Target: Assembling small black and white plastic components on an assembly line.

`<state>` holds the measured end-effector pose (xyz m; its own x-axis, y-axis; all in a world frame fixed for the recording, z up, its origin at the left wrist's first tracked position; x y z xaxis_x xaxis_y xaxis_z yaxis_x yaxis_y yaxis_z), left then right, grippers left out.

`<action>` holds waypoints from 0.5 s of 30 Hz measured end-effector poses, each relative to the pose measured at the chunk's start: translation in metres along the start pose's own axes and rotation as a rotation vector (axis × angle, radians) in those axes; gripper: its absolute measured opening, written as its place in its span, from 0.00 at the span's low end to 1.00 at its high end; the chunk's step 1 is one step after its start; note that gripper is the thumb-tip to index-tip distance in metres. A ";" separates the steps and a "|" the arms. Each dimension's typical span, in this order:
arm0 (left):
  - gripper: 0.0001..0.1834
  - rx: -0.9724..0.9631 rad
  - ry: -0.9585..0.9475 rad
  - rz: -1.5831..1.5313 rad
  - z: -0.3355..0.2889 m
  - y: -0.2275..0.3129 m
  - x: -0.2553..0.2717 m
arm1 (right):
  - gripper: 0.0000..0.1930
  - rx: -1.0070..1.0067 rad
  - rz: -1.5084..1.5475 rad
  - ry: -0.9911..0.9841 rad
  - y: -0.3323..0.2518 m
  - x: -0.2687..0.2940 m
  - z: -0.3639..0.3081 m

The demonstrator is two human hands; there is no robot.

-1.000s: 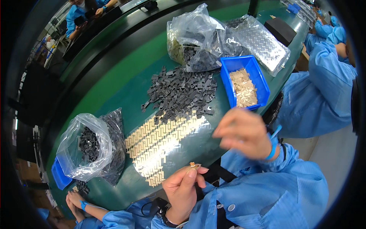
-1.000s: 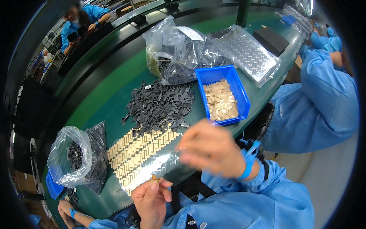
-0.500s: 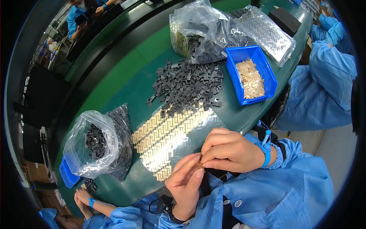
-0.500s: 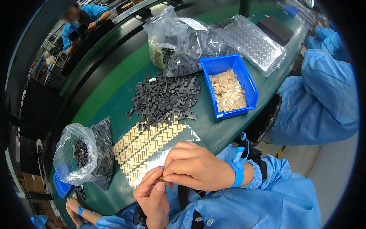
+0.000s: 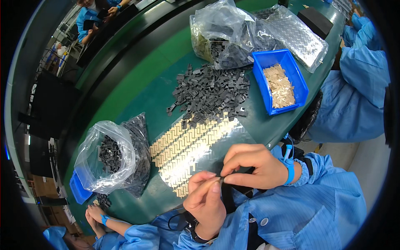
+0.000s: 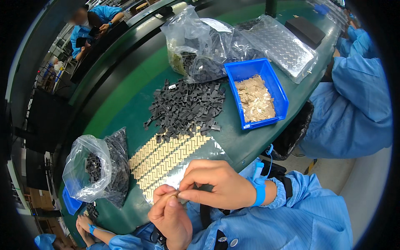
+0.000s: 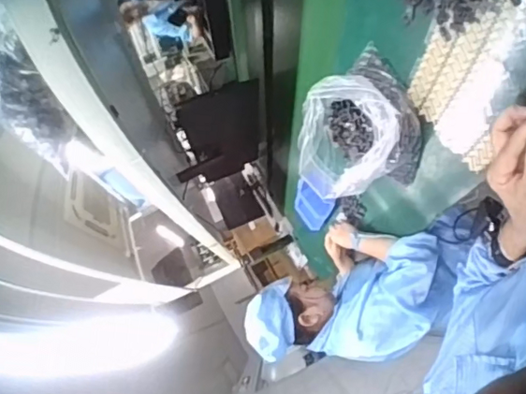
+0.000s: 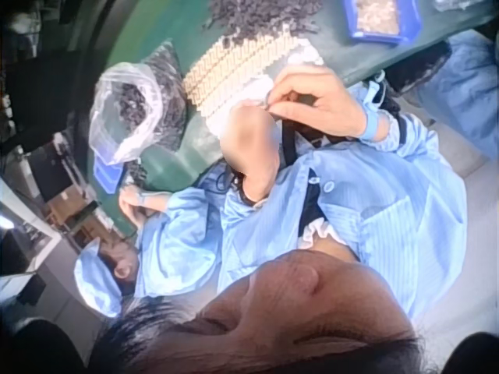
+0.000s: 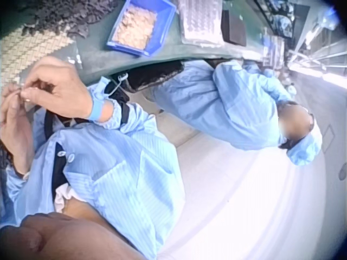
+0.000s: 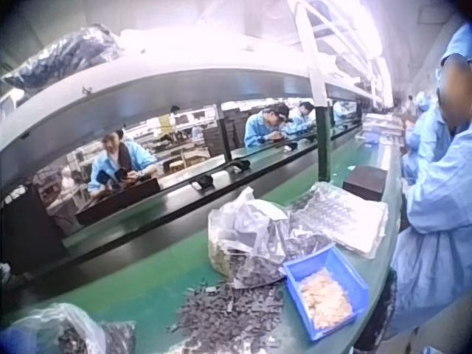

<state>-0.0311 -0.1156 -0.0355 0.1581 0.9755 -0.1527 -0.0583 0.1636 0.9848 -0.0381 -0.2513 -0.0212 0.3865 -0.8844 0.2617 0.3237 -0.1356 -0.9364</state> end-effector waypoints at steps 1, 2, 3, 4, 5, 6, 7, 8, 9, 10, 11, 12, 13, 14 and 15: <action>0.07 -0.003 -0.001 0.001 0.001 -0.001 0.002 | 0.09 0.003 0.005 0.000 -0.002 0.001 -0.001; 0.07 0.036 0.051 -0.046 0.003 -0.005 0.007 | 0.09 0.004 0.011 -0.001 -0.001 0.002 -0.002; 0.07 0.074 0.101 -0.093 0.003 -0.008 0.011 | 0.09 0.006 0.017 -0.002 0.000 0.003 -0.003; 0.07 0.073 0.101 -0.092 0.004 -0.007 0.008 | 0.09 0.007 0.023 -0.002 0.001 0.004 -0.004; 0.07 0.063 0.101 -0.125 0.004 -0.006 0.004 | 0.09 0.008 0.030 -0.002 0.001 0.001 -0.003; 0.07 0.052 0.099 -0.157 0.005 -0.005 0.002 | 0.09 0.008 0.037 -0.002 0.001 -0.002 -0.002; 0.07 0.052 0.098 -0.155 0.004 -0.004 0.002 | 0.09 0.009 0.043 0.000 0.001 -0.005 -0.002; 0.07 0.043 0.097 -0.132 0.004 -0.003 0.001 | 0.09 0.008 0.050 0.001 0.002 -0.007 -0.001; 0.07 0.034 0.096 -0.110 0.004 -0.002 0.001 | 0.09 0.008 0.056 0.002 0.004 -0.008 -0.001; 0.07 0.035 0.093 -0.109 0.004 -0.001 0.000 | 0.09 0.008 0.062 0.004 0.005 -0.010 0.000; 0.07 0.003 0.074 -0.016 0.004 0.001 -0.001 | 0.09 0.009 0.068 0.005 0.005 -0.011 0.000; 0.07 -0.030 0.055 0.077 0.004 0.003 -0.002 | 0.09 0.009 0.073 0.007 0.006 -0.011 0.000; 0.07 -0.030 0.053 0.078 0.003 0.003 -0.002 | 0.09 0.010 0.079 0.008 0.006 -0.012 0.001; 0.07 -0.029 0.040 0.089 0.003 0.003 -0.003 | 0.09 0.011 0.085 0.009 0.006 -0.012 0.001; 0.08 -0.028 0.027 0.100 0.002 0.003 -0.004 | 0.09 0.011 0.090 0.010 0.006 -0.013 0.001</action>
<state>-0.0295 -0.1198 -0.0320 0.1233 0.9908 -0.0561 -0.0996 0.0686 0.9927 -0.0402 -0.2406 -0.0304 0.4056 -0.8972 0.1744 0.2975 -0.0509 -0.9534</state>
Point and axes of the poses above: each hand's wrist, its own z-axis towards the middle knuckle, its own x-axis out of the back of the hand, y = z × x, the point moved 4 cm from there along z, towards the middle knuckle, and after that the axes turned 4 degrees about z, right-handed, at the moved point
